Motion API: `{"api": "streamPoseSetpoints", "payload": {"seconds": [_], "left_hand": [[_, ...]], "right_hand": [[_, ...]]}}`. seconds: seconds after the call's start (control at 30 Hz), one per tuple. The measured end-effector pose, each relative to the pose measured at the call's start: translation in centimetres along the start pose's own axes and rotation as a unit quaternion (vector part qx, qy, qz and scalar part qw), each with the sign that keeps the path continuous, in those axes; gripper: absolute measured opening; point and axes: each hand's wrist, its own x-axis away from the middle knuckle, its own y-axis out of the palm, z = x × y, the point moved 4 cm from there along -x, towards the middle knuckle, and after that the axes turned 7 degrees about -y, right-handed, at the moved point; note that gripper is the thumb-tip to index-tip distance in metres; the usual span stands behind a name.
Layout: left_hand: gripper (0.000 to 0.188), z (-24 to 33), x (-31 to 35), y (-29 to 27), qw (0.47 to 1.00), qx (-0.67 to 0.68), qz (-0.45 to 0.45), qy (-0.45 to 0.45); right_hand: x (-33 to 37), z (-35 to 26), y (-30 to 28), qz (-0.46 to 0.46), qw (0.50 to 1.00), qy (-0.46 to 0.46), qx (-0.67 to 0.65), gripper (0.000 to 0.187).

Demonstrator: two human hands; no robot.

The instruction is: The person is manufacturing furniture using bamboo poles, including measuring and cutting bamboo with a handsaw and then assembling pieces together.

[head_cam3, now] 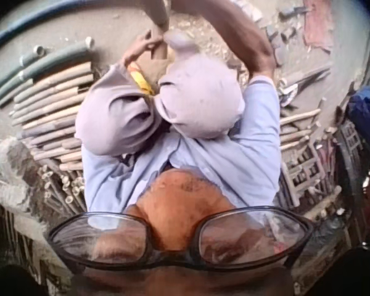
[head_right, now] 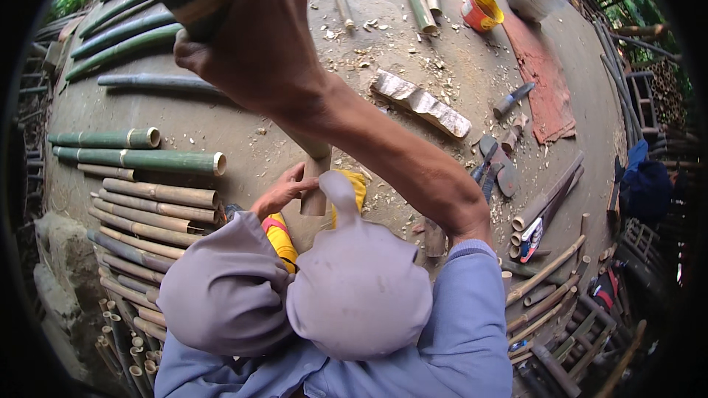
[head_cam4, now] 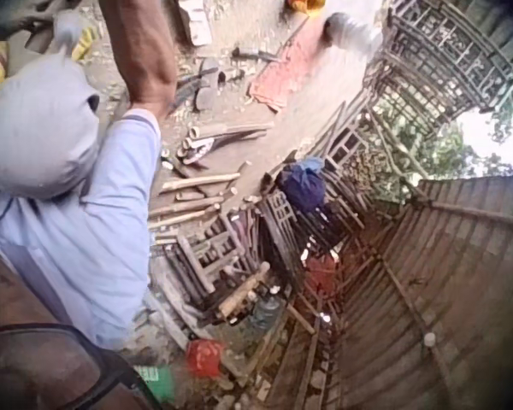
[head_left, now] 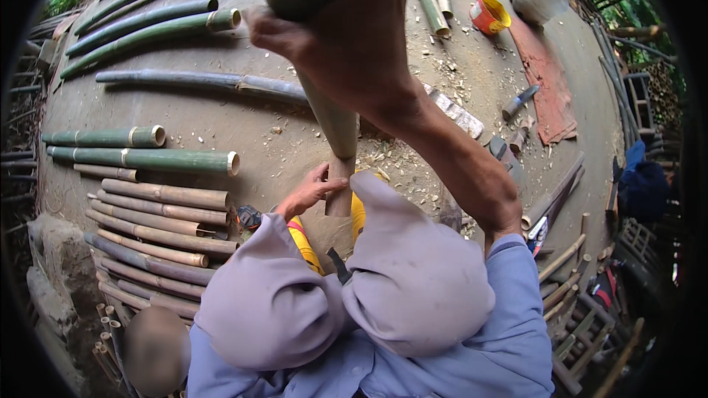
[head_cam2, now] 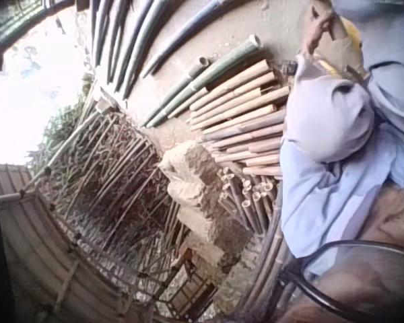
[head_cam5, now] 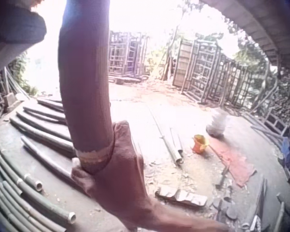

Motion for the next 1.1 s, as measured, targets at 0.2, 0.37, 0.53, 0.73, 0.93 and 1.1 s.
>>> {"api": "streamPoseSetpoints", "payload": {"seconds": [0.2,0.37,0.53,0.73,0.93,1.1], "left_hand": [[0.062,7.9,3.1,-7.1,0.968,-0.246,0.049,0.001],[0.054,16.6,4.8,-8.8,0.935,-0.347,0.079,0.012],[0.062,21.3,3.7,-4.6,0.839,-0.541,-0.032,-0.046],[0.084,13.8,-3.9,5.8,0.857,-0.486,-0.15,-0.089],[0.076,-2.6,-12.2,14.6,0.989,-0.113,-0.021,0.088],[0.057,-1.2,-12.8,17.0,0.997,-0.063,0.03,0.029]], "right_hand": [[0.9,0.7,-13.9,0.076,0.988,0.048,0.123,0.02],[4.9,-0.2,-24.7,0.178,0.977,0.038,0.11,0.016],[10.0,-2.0,-29.1,0.248,0.966,0.058,-0.047,0.038],[13.9,-5.8,-32.0,0.192,0.98,0.032,-0.047,0.054],[14.6,-6.4,-31.3,0.188,0.978,0.044,-0.077,0.054],[18.2,-6.4,-31.1,0.3,0.948,0.098,0.044,0.047]]}}
